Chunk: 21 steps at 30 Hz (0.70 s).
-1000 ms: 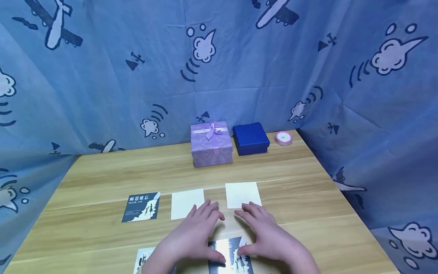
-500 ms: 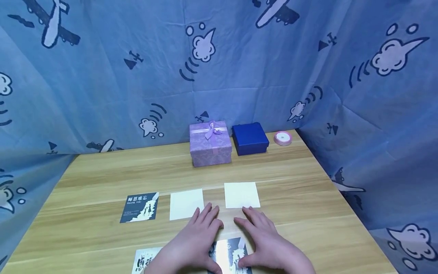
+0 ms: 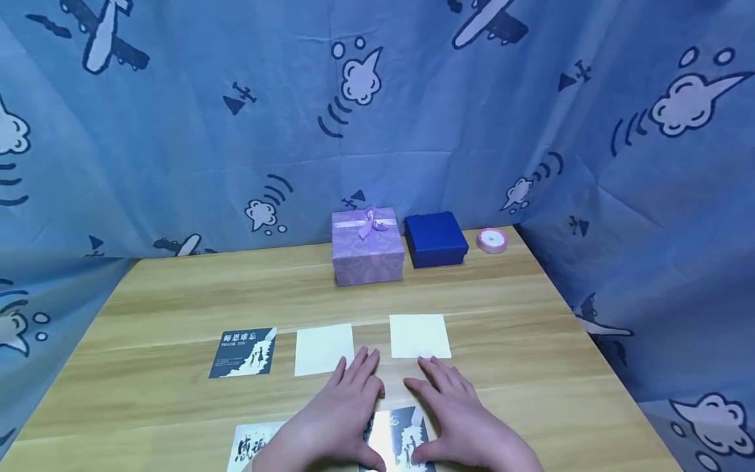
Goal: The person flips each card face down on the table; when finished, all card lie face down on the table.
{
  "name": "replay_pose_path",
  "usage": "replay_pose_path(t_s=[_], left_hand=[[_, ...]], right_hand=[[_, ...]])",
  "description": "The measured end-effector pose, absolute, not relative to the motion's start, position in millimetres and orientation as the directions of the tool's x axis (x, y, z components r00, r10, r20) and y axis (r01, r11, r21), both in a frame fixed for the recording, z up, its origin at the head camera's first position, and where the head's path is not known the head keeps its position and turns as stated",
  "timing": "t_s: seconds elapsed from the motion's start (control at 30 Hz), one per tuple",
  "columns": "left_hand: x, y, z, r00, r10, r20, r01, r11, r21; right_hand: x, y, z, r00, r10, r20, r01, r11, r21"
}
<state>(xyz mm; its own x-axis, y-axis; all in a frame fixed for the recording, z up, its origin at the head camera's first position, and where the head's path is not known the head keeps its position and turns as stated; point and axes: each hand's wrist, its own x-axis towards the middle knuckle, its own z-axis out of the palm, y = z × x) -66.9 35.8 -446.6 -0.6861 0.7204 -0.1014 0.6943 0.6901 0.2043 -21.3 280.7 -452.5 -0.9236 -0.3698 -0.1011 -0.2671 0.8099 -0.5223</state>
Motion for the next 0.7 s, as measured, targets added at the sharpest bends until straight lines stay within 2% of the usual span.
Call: replay_pose_path(t_s=[0.23,0.5,0.7], left_hand=[[-69.6,37.9,-444.6,-0.674,0.732,-0.103,0.7,0.677,0.228],[-69.6,36.0,-445.2,-0.673,0.732,-0.108,0.697,0.676,0.238],[-70.8,34.9,-442.6,-0.66,0.749,-0.059,0.722,0.654,0.227]], right_hand=[[-24.6,281.6,-447.1,-0.922,-0.354,-0.155,-0.233,0.829,-0.509],[-24.7,277.9,-445.9,-0.911,-0.39,-0.132,-0.283,0.825,-0.489],[-23.6,276.1,-448.3,-0.933,-0.337,-0.124,-0.236,0.836,-0.495]])
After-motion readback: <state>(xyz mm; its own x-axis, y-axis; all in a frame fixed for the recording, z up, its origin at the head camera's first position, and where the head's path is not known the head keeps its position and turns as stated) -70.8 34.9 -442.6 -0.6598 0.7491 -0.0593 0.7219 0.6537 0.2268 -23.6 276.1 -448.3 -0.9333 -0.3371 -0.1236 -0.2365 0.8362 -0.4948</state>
